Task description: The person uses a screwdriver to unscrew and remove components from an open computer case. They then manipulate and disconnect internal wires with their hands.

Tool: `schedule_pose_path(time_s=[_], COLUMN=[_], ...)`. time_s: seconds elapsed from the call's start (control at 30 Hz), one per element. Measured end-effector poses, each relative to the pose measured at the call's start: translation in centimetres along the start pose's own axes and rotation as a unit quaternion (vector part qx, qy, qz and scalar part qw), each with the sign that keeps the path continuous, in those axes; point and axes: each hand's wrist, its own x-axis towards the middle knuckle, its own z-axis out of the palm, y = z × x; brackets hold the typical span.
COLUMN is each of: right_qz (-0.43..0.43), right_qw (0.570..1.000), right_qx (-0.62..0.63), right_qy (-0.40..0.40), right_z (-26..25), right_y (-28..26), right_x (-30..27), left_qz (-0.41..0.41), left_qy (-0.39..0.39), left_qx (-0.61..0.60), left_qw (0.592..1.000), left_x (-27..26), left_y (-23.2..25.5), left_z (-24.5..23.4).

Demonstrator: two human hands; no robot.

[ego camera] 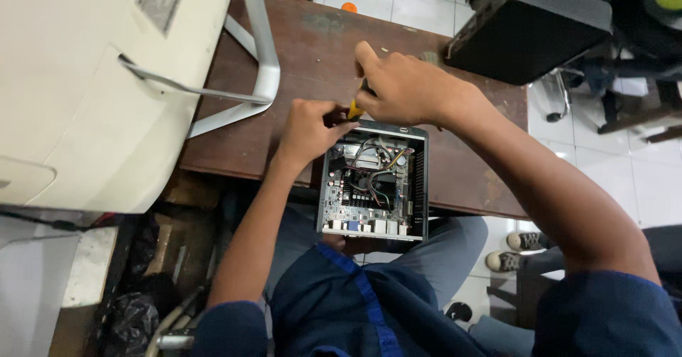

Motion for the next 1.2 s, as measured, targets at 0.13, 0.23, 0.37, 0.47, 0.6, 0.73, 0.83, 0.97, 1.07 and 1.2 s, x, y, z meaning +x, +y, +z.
schedule_pose_path(time_s=[0.13,0.23,0.37,0.47,0.6,0.73,0.83,0.97,1.07,1.2], right_qz=[-0.190,-0.186,-0.123,-0.197,-0.127,-0.214,-0.171,-0.108,-0.106,-0.051], right_qw=[0.981,0.976,0.982,0.972,0.969,0.972,0.982,0.990,0.992,0.992], right_qx=[0.022,-0.039,-0.045,0.025,-0.104,0.025,-0.006,-0.036,-0.013,-0.074], right_qy=[0.045,0.110,0.133,0.124,0.185,0.089,0.079,0.086,0.073,0.092], right_z=[1.1,2.9,2.9,2.4,4.0,1.5,2.0,0.7,1.6,1.9], right_y=[2.4,3.1,2.8,2.6,2.6,1.9,1.8,0.9,1.1,1.4], right_x=[-0.1,1.3,0.9,0.4,1.2,0.5,0.7,-0.2,0.1,0.6], left_qz=[-0.025,-0.039,-0.017,-0.017,-0.036,-0.026,-0.046,-0.028,-0.032,-0.017], left_qy=[-0.060,-0.032,-0.032,-0.034,-0.029,-0.042,-0.079,-0.080,-0.081,-0.079], left_qx=[-0.019,-0.079,-0.040,-0.066,-0.086,-0.113,-0.143,-0.154,-0.166,-0.160], left_qw=[0.998,0.996,0.999,0.997,0.995,0.992,0.986,0.984,0.982,0.984], left_x=[0.3,0.0,-0.5,-1.7,-2.1,-1.8,-2.0,-1.5,-1.8,-1.7], left_y=[-0.4,-0.8,-1.8,-3.1,-4.4,-3.5,-3.0,-2.3,-2.2,-2.6], left_z=[-0.2,-0.2,0.4,0.6,1.4,0.6,0.3,-0.1,0.0,0.3])
